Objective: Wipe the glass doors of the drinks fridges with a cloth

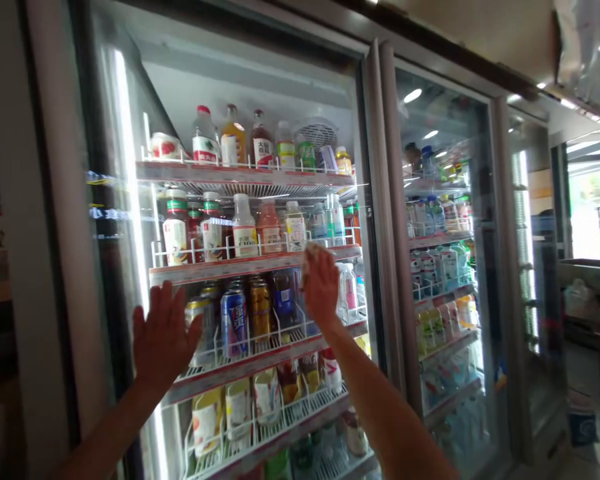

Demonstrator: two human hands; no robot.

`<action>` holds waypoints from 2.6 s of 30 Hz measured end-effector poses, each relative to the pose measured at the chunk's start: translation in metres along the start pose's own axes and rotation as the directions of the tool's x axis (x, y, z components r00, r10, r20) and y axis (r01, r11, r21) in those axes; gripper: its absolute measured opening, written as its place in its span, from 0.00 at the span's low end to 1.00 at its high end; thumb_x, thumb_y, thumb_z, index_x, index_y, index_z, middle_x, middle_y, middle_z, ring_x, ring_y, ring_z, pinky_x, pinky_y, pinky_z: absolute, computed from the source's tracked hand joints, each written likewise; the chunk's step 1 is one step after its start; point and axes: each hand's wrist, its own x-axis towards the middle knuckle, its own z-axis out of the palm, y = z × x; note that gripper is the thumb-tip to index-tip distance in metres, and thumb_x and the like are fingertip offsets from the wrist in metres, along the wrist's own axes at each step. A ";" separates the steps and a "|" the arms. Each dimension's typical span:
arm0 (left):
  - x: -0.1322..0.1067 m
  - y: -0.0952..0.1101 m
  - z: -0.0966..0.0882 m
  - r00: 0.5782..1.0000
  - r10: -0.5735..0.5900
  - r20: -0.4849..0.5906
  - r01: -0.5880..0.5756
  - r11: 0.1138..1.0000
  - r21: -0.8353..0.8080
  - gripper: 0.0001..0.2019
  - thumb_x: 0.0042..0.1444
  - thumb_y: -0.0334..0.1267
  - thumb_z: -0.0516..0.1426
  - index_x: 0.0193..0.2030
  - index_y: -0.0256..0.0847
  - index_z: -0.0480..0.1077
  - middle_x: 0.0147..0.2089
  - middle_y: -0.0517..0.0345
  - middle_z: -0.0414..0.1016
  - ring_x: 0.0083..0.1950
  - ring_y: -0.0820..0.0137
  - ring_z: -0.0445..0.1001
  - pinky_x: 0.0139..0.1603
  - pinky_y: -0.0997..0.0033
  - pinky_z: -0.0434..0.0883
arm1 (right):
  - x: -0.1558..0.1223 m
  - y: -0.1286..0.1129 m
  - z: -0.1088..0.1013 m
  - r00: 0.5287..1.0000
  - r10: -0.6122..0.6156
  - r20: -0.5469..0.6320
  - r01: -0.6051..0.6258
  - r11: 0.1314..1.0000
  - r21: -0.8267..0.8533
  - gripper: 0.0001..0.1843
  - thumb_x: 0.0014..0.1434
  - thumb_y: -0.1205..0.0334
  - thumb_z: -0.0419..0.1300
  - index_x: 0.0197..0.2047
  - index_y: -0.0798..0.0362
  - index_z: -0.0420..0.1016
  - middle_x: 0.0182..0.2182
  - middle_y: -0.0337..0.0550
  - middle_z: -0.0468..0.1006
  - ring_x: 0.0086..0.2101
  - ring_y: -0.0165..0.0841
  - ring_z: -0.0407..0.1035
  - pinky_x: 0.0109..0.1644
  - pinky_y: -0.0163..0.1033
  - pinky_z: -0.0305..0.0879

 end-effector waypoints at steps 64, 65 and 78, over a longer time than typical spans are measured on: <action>-0.114 -0.022 -0.090 0.947 -0.192 0.257 0.110 0.947 0.300 0.29 0.63 0.40 0.45 0.69 0.39 0.43 0.69 0.43 0.50 0.70 0.59 0.48 0.68 0.51 0.50 | -0.080 -0.149 0.017 0.450 -0.863 0.230 0.626 0.488 0.608 0.32 0.60 0.70 0.47 0.67 0.51 0.49 0.64 0.36 0.58 0.65 0.29 0.43 0.70 0.43 0.39; -0.115 -0.023 -0.091 0.943 -0.200 0.265 0.115 0.945 0.305 0.28 0.63 0.40 0.45 0.69 0.40 0.44 0.69 0.43 0.50 0.70 0.59 0.49 0.68 0.51 0.50 | -0.074 -0.153 0.020 0.452 -0.863 0.225 0.629 0.487 0.606 0.31 0.60 0.70 0.48 0.67 0.51 0.50 0.64 0.36 0.59 0.65 0.29 0.44 0.70 0.44 0.40; -0.072 -0.037 -0.099 0.974 -0.178 0.140 0.130 0.946 0.298 0.27 0.62 0.38 0.46 0.68 0.42 0.46 0.69 0.45 0.50 0.70 0.60 0.48 0.67 0.49 0.52 | 0.036 -0.184 0.040 0.411 -0.898 0.159 0.713 0.425 0.558 0.30 0.59 0.70 0.50 0.65 0.49 0.55 0.63 0.38 0.60 0.64 0.35 0.48 0.67 0.48 0.46</action>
